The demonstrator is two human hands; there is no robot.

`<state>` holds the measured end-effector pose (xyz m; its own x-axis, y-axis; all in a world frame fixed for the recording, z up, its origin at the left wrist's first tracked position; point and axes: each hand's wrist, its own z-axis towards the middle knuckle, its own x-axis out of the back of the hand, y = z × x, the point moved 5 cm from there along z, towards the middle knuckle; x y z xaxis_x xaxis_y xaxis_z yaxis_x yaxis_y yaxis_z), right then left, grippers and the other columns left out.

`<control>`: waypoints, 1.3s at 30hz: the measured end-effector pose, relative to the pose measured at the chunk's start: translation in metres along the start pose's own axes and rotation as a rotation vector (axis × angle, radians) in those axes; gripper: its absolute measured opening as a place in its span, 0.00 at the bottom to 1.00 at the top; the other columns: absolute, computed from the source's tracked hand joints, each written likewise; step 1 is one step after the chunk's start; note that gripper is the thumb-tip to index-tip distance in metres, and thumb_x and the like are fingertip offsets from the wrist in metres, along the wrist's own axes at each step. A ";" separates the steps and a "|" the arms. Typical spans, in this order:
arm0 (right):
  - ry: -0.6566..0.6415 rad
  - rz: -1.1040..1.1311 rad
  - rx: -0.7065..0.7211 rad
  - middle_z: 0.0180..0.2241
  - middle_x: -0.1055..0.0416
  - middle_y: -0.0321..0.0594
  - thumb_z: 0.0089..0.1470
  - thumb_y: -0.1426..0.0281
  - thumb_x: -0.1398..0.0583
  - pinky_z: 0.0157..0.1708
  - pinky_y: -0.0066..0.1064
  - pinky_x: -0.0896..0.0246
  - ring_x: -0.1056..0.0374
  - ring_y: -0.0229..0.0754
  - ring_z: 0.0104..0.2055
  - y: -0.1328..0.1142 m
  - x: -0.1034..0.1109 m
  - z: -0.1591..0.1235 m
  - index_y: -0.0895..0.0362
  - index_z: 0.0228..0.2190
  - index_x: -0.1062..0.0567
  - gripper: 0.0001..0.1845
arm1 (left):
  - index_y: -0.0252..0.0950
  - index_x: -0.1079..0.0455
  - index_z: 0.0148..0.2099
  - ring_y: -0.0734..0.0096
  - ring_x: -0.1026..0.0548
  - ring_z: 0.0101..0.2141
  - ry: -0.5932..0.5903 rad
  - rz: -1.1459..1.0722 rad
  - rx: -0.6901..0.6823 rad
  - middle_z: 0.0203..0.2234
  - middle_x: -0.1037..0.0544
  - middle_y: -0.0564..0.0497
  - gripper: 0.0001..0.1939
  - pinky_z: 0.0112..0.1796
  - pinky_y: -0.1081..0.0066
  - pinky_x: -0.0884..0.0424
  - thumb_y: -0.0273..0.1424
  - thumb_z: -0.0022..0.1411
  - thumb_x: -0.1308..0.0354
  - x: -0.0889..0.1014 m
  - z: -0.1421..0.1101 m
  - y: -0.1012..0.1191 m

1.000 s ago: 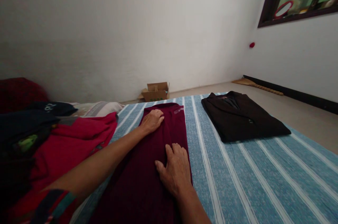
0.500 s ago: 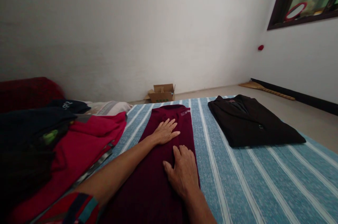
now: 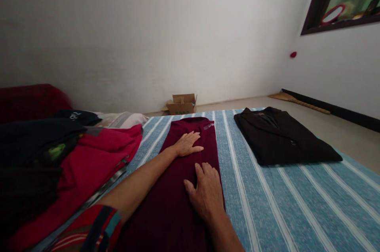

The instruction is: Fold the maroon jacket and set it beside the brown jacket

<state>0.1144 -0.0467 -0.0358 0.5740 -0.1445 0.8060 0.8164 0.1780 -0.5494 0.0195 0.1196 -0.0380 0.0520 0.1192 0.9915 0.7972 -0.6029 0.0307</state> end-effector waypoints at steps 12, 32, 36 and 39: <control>0.031 -0.032 0.062 0.50 0.35 0.50 0.54 0.57 0.46 0.52 0.38 0.48 0.40 0.50 0.52 0.002 0.003 -0.002 0.61 0.52 0.32 0.28 | 0.36 0.45 0.61 0.52 0.55 0.62 0.137 0.141 0.022 0.63 0.49 0.45 0.30 0.57 0.48 0.55 0.49 0.64 0.64 0.029 -0.020 0.025; -0.020 -0.278 0.055 0.51 0.36 0.52 0.59 0.59 0.50 0.50 0.37 0.48 0.40 0.49 0.53 -0.003 0.004 -0.011 0.61 0.53 0.36 0.26 | 0.37 0.52 0.64 0.61 0.58 0.63 0.096 -0.057 0.119 0.64 0.53 0.47 0.29 0.58 0.52 0.55 0.44 0.66 0.62 -0.022 -0.189 0.085; -0.038 -0.279 0.145 0.59 0.46 0.53 0.59 0.59 0.51 0.56 0.41 0.53 0.50 0.51 0.61 -0.029 0.017 -0.047 0.63 0.56 0.40 0.29 | 0.36 0.49 0.63 0.61 0.57 0.63 0.135 -0.112 0.138 0.64 0.52 0.45 0.28 0.59 0.53 0.55 0.43 0.66 0.61 -0.010 -0.205 0.091; -0.129 -0.241 0.279 0.60 0.47 0.49 0.59 0.56 0.52 0.58 0.43 0.55 0.52 0.50 0.62 -0.048 0.019 -0.089 0.60 0.57 0.40 0.30 | 0.36 0.47 0.62 0.63 0.56 0.63 0.147 -0.157 0.129 0.64 0.51 0.45 0.26 0.59 0.55 0.54 0.41 0.66 0.61 -0.005 -0.229 0.103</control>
<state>0.0920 -0.1445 -0.0135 0.3410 -0.0943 0.9353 0.8677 0.4145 -0.2745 -0.0364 -0.1232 -0.0110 -0.1592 0.0820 0.9838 0.8591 -0.4795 0.1790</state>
